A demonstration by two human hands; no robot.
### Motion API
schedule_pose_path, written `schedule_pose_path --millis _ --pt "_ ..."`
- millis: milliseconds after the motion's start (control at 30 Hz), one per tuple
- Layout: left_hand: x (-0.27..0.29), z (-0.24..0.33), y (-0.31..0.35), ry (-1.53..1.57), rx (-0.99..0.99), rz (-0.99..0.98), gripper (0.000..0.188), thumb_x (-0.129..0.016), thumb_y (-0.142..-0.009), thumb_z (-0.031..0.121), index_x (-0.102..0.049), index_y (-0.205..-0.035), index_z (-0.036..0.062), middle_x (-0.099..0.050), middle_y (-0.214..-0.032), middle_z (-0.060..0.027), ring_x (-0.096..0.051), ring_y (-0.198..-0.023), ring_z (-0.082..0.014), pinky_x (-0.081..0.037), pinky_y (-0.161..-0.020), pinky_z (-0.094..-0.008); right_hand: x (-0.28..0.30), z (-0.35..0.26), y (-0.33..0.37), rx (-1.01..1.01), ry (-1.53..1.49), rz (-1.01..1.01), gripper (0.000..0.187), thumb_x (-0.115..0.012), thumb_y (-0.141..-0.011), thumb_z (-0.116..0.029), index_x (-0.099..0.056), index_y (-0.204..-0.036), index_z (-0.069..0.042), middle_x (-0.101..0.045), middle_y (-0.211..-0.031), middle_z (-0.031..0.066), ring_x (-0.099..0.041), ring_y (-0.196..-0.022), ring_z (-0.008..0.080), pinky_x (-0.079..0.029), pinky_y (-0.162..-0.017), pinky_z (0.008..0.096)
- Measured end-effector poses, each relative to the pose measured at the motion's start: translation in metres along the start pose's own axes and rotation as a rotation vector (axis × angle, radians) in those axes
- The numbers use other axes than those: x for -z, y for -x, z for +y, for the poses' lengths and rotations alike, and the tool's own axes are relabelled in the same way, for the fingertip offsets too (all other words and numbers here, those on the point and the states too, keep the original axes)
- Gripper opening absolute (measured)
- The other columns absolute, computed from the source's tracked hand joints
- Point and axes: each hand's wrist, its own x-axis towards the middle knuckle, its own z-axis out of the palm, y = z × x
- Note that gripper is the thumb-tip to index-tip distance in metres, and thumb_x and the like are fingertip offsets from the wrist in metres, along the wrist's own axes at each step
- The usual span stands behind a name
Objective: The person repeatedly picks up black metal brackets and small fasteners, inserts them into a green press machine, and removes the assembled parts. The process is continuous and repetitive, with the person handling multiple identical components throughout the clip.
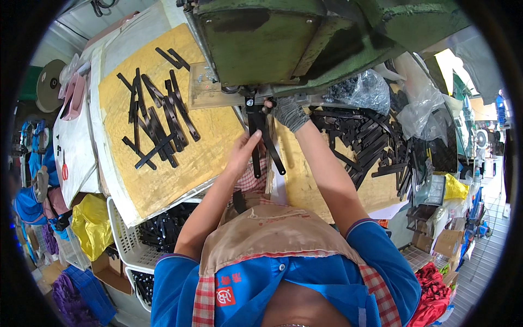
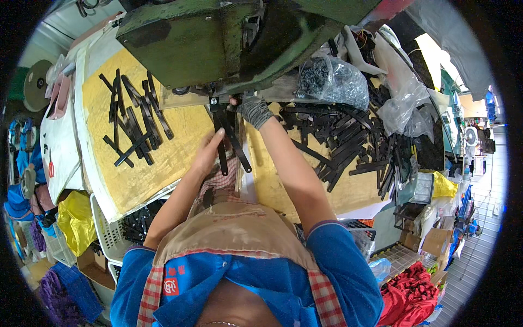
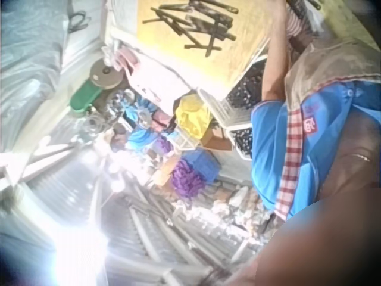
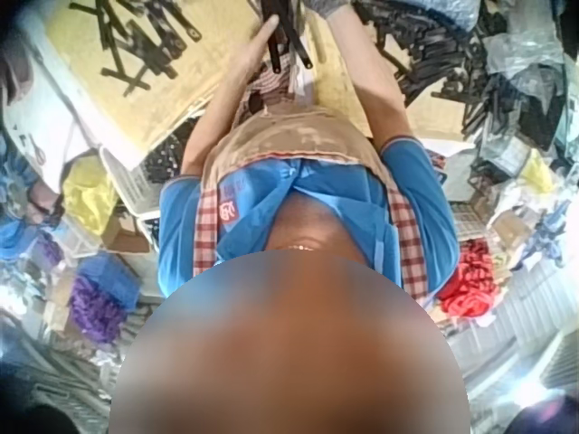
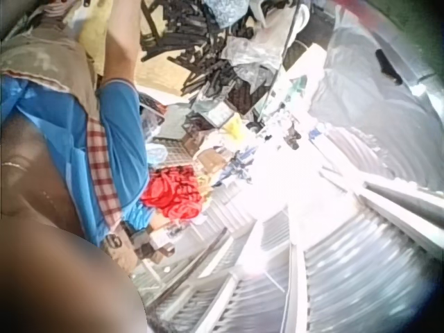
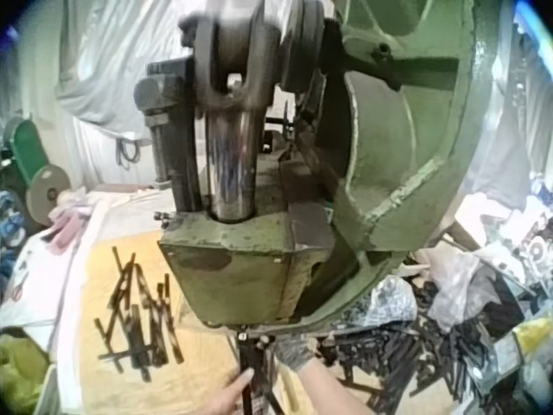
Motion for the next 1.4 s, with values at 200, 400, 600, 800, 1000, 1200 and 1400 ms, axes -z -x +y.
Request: schedule_pose_path --millis 200,400,600,800,1000,1200,1400 --pt "-0.014 0.010 0.007 0.181 0.238 -0.148 0.035 -0.060 -0.098 0.031 -0.068 -0.099 -0.0024 -0.057 -0.066 0.0001 -0.049 -0.050 -0.0095 -0.039 -0.048 -0.0256 0.018 -0.010 0.024 -0.017 -0.244 -0.309 0.031 -0.052 -0.096 -0.034 -0.057 -0.116 -0.011 -0.063 -0.107 0.0095 -0.058 -0.085 0.0234 -0.053 -0.081 0.0458" --pt "-0.018 0.029 0.014 0.133 0.194 -0.158 0.035 -0.059 -0.098 0.032 -0.066 -0.088 -0.0012 -0.061 -0.066 -0.0037 -0.051 -0.049 -0.0111 -0.040 -0.047 -0.0254 0.050 -0.051 0.128 -0.083 0.032 -0.029 0.028 -0.064 -0.095 -0.024 -0.063 -0.117 -0.008 -0.065 -0.114 0.0024 -0.058 -0.096 0.0125 -0.050 -0.082 0.0288" --pt "0.023 0.013 0.088 0.152 -0.374 0.438 0.031 -0.053 -0.101 0.027 -0.061 -0.107 -0.0023 -0.066 -0.090 -0.0114 -0.060 -0.069 -0.0158 -0.049 -0.063 -0.0288 0.095 -0.083 0.247 -0.101 2.032 0.395 0.057 -0.081 -0.068 -0.022 -0.061 -0.118 -0.002 -0.064 -0.115 0.0199 -0.060 -0.112 0.0372 -0.048 -0.096 0.0443" --pt "0.129 -0.009 0.064 -0.914 -0.381 0.437 0.036 -0.054 -0.092 0.004 -0.053 -0.128 0.0009 -0.054 -0.113 -0.0169 -0.058 -0.093 -0.0278 -0.048 -0.080 -0.0335 0.131 -0.061 0.251 0.015 1.966 0.488 0.041 -0.079 -0.066 -0.012 -0.067 -0.104 -0.004 -0.067 -0.106 0.0164 -0.065 -0.098 0.0359 -0.052 -0.087 0.0402" --pt "0.223 0.042 -0.048 -1.867 -0.785 0.050 0.033 -0.059 -0.078 0.004 -0.063 -0.111 0.0077 -0.059 -0.117 -0.0048 -0.052 -0.113 -0.0272 -0.042 -0.095 -0.0388 0.117 -0.073 0.254 0.317 1.972 0.298 0.026 -0.075 -0.074 -0.014 -0.070 -0.098 -0.005 -0.067 -0.099 0.0151 -0.065 -0.089 0.0356 -0.052 -0.079 0.0440" --pt "0.183 0.076 -0.050 -1.850 -1.136 -0.291 0.028 -0.060 -0.074 0.014 -0.062 -0.101 0.0105 -0.060 -0.099 -0.0028 -0.054 -0.101 -0.0236 -0.042 -0.081 -0.0384 0.047 -0.055 0.243 0.614 1.721 0.236 0.014 -0.065 -0.086 -0.007 -0.063 -0.100 -0.003 -0.066 -0.090 0.0164 -0.065 -0.081 0.0358 -0.052 -0.068 0.0409" --pt "0.027 0.069 0.001 -0.743 -0.457 -0.103 0.016 -0.051 -0.101 0.018 -0.047 -0.099 0.0019 -0.059 -0.064 -0.0114 -0.060 -0.057 -0.0250 -0.048 -0.056 -0.0353 -0.022 -0.005 0.203 0.380 1.120 0.387 0.014 -0.062 -0.095 -0.019 -0.061 -0.092 -0.005 -0.058 -0.066 0.0060 -0.058 -0.054 0.0162 -0.045 -0.051 0.0312"
